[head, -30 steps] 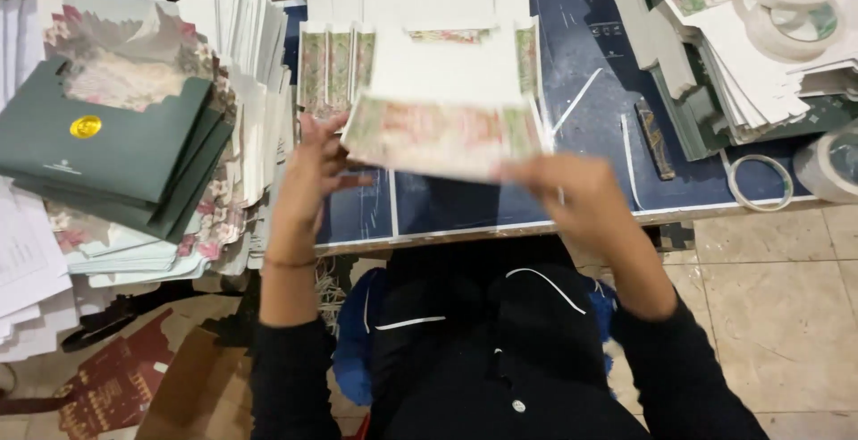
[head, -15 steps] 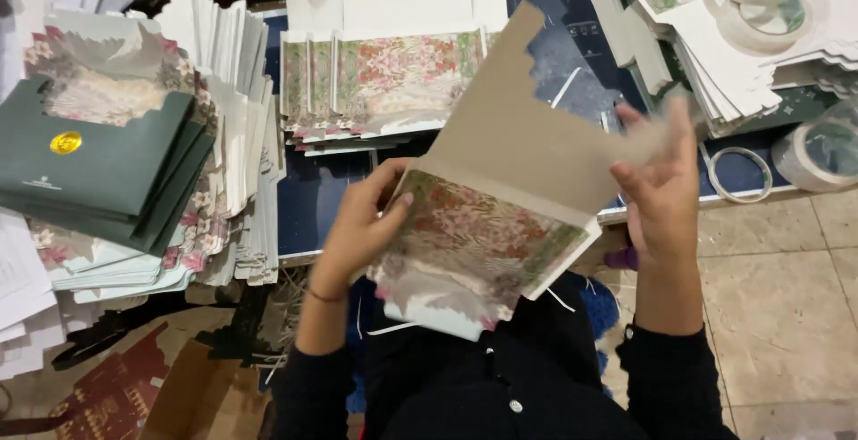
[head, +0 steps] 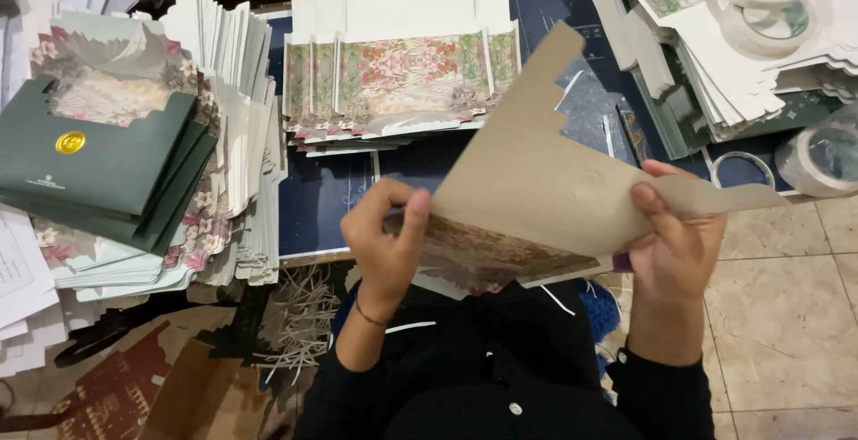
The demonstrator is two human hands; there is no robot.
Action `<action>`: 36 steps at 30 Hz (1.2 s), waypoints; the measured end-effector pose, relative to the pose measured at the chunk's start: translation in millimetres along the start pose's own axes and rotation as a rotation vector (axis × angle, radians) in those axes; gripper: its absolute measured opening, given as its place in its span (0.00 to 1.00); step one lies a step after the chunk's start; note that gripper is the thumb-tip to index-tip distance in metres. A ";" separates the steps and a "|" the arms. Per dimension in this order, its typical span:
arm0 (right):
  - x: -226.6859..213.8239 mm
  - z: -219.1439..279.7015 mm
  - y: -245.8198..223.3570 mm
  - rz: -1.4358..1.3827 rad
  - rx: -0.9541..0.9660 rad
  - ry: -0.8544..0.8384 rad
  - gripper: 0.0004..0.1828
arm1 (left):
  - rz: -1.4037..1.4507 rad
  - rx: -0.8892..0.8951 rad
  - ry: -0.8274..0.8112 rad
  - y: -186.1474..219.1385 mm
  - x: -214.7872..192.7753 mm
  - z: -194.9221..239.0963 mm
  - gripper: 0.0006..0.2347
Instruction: Manually assembling invitations by inserting decorative liners into envelopes and folding them.
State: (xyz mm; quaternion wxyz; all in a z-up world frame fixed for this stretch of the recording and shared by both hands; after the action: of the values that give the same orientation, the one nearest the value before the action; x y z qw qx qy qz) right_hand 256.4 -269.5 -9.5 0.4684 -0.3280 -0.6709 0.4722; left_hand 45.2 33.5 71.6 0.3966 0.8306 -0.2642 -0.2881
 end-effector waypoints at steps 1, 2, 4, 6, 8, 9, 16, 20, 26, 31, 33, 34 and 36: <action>-1.5 2.2 -3.6 0.017 -0.008 0.007 0.17 | -0.100 0.187 0.048 15.9 -2.9 4.9 0.18; -3.0 4.4 -7.2 0.034 -0.015 0.014 0.16 | -0.200 0.375 0.093 31.4 -3.6 13.2 0.17; -7.3 7.9 -9.0 0.025 0.001 0.016 0.16 | -0.230 0.412 0.077 51.3 -7.9 10.7 0.15; -10.5 8.4 -14.3 0.016 0.012 0.025 0.16 | -0.254 0.454 0.058 61.6 -13.8 9.0 0.14; -6.0 6.4 -28.6 0.019 -0.052 -0.035 0.13 | -0.199 0.110 -0.252 27.3 -2.0 -0.3 0.15; -6.5 7.8 -32.3 0.019 -0.053 -0.036 0.13 | -0.199 0.110 -0.250 32.2 -8.8 -2.7 0.15; -71.1 21.0 -26.9 -0.051 -0.150 0.002 0.34 | 0.367 -0.239 -0.528 29.9 8.1 -1.6 0.14; 76.1 62.0 -103.8 -0.529 0.176 -1.403 0.43 | 0.036 -0.030 -0.323 48.6 2.0 -2.4 0.11; 157.3 52.7 -102.2 0.700 -0.082 -1.111 0.30 | -0.326 0.267 -0.243 97.1 26.8 2.3 0.07; 153.9 32.4 -77.2 0.604 -0.295 -0.703 0.17 | -0.437 0.258 -0.154 100.0 40.6 9.5 0.06; 147.7 27.4 -70.9 0.464 -0.374 -0.580 0.13 | -0.478 0.259 -0.101 101.8 41.8 10.8 0.03; 145.2 26.9 -69.6 0.411 -0.399 -0.541 0.12 | -0.490 0.263 -0.087 104.1 42.1 11.1 0.03; 144.5 27.8 -66.4 0.354 -0.419 -0.501 0.12 | -0.505 0.264 -0.075 107.4 43.5 12.4 0.03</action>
State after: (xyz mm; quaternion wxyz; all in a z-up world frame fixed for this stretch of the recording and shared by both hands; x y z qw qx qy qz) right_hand 180.5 -173.6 95.9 0.1235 -0.4019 -0.7798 0.4638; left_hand 44.3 -60.5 140.5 0.1905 0.9034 -0.0987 -0.3713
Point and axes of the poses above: each hand's wrist, its own z-axis away from the middle knuckle, its own x-axis out of the palm, y = z × x, the point moved 9 cm from there along -z, towards the middle knuckle, and after that the axes turned 8 degrees about -y, right-handed, at the moved point
